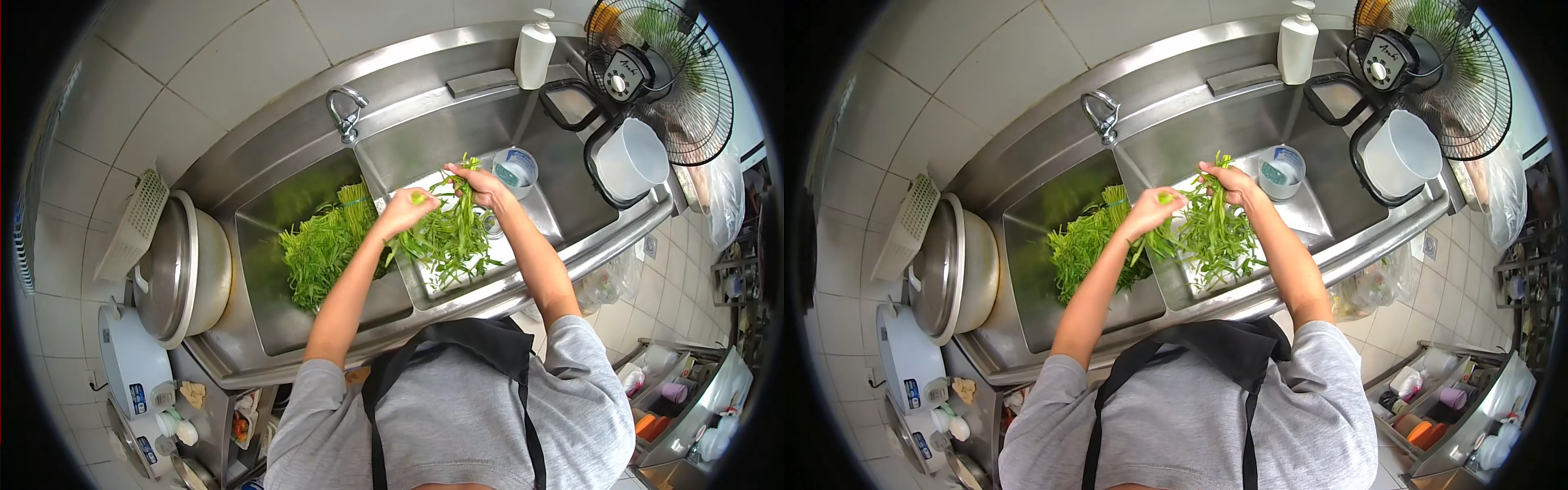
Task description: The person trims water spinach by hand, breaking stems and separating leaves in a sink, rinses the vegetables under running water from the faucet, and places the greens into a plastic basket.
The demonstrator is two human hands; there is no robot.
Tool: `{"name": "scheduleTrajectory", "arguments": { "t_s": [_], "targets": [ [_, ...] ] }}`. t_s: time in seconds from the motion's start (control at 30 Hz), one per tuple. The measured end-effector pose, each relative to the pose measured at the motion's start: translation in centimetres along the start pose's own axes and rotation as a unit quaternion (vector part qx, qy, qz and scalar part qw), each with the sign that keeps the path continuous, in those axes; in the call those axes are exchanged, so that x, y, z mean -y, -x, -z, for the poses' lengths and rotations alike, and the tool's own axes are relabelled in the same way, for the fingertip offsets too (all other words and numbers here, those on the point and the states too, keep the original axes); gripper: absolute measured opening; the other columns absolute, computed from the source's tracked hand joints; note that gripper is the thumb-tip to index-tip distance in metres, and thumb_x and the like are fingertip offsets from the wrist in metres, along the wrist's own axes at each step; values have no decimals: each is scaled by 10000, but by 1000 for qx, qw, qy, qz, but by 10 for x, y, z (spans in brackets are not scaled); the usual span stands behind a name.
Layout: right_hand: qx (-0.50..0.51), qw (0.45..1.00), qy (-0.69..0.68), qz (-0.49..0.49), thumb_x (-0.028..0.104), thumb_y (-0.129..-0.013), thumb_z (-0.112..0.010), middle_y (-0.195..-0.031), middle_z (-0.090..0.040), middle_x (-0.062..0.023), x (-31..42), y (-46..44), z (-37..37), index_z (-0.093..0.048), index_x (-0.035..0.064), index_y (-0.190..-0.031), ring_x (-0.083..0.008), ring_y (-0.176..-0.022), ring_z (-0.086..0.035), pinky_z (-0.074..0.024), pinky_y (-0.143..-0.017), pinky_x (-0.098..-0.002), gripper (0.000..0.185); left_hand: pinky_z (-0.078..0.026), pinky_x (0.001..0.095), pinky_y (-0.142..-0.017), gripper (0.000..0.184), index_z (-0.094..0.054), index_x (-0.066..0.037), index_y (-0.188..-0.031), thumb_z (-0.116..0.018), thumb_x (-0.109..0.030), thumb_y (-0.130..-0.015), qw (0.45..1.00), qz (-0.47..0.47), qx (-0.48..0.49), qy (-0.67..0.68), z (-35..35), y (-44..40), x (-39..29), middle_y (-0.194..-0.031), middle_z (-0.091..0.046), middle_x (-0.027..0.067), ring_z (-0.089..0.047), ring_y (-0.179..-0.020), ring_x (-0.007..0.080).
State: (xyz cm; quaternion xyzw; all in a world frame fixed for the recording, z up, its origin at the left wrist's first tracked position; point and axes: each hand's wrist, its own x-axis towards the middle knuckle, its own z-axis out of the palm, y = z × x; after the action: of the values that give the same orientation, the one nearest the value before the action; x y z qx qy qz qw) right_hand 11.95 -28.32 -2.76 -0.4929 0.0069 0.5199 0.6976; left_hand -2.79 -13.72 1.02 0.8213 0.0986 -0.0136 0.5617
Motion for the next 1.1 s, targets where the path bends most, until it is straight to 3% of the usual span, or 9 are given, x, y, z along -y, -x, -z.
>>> {"name": "scheduleTrajectory", "arguments": {
  "t_s": [0.07,0.13,0.23,0.33,0.5,0.63,0.87,1.03,1.1],
  "targets": [
    [0,998,-55,14,205,-860,-538,-784,-542,-51,-3,-3,-7,-550,64,-988,-106,-595,-484,-426,-469,-212,191,-438,274,-665,235,-639,-53,-854,-639,-270,-762,996,-6,25,-88,-15,-4,-6,-736,-622,45,-534,-676,105],
    [17,994,-100,33,192,-863,-529,-783,-542,-50,-8,-12,-7,-546,70,-1023,-116,-627,-503,-443,-507,-233,201,-444,306,-608,273,-649,-80,-827,-659,-320,-698,977,73,11,-198,-23,-2,-23,-643,-609,121,-591,-624,194],
    [-15,992,-99,76,235,-849,-557,-779,-545,-50,-9,-13,-16,-546,30,-1011,-127,-674,-520,-465,-571,-264,261,-398,256,-559,238,-624,-40,-841,-664,-237,-713,979,93,4,-184,-23,-7,-20,-653,-584,-1,-473,-586,72],
    [-60,989,55,119,298,-817,-604,-754,-550,-36,-2,7,-25,-553,50,-886,-121,-618,-512,-449,-544,-267,262,-390,243,-553,234,-603,-46,-823,-671,-243,-716,998,23,12,-53,-11,-6,-4,-633,-554,-21,-454,-578,70],
    [11,987,112,114,395,-766,-642,-732,-546,-25,-5,14,-20,-562,11,-890,-106,-653,-501,-443,-579,-258,411,-361,209,-611,277,-575,-51,-869,-654,-293,-760,995,34,89,10,11,-4,11,-695,-495,-47,-424,-659,47],
    [-31,976,177,120,398,-743,-668,-697,-544,-37,0,18,-18,-560,14,-827,-97,-615,-496,-424,-522,-254,407,-372,211,-602,328,-602,-41,-919,-568,-348,-808,970,151,132,138,33,5,-1,-679,-515,-32,-440,-614,76],
    [-208,915,317,140,406,-675,-721,-489,-501,-8,10,21,-10,-556,52,-557,-77,-429,-429,-353,-426,-250,408,-411,218,-704,182,-625,-12,-840,-636,-177,-762,989,-2,-144,20,56,5,11,-779,-612,12,-515,-738,75],
    [-223,883,383,157,422,-667,-713,-437,-497,-8,8,18,-14,-525,66,-462,-75,-418,-442,-362,-422,-267,452,-443,254,-650,176,-639,-24,-844,-624,-181,-766,994,23,-36,-105,43,5,-22,-750,-636,50,-531,-672,81],
    [-225,872,401,166,444,-649,-715,-427,-516,-26,3,10,-16,-542,55,-447,-86,-417,-483,-401,-439,-272,471,-456,324,-651,255,-657,-93,-847,-618,-325,-749,976,17,-11,-219,24,5,-36,-687,-624,108,-587,-658,189]
  ]
}}
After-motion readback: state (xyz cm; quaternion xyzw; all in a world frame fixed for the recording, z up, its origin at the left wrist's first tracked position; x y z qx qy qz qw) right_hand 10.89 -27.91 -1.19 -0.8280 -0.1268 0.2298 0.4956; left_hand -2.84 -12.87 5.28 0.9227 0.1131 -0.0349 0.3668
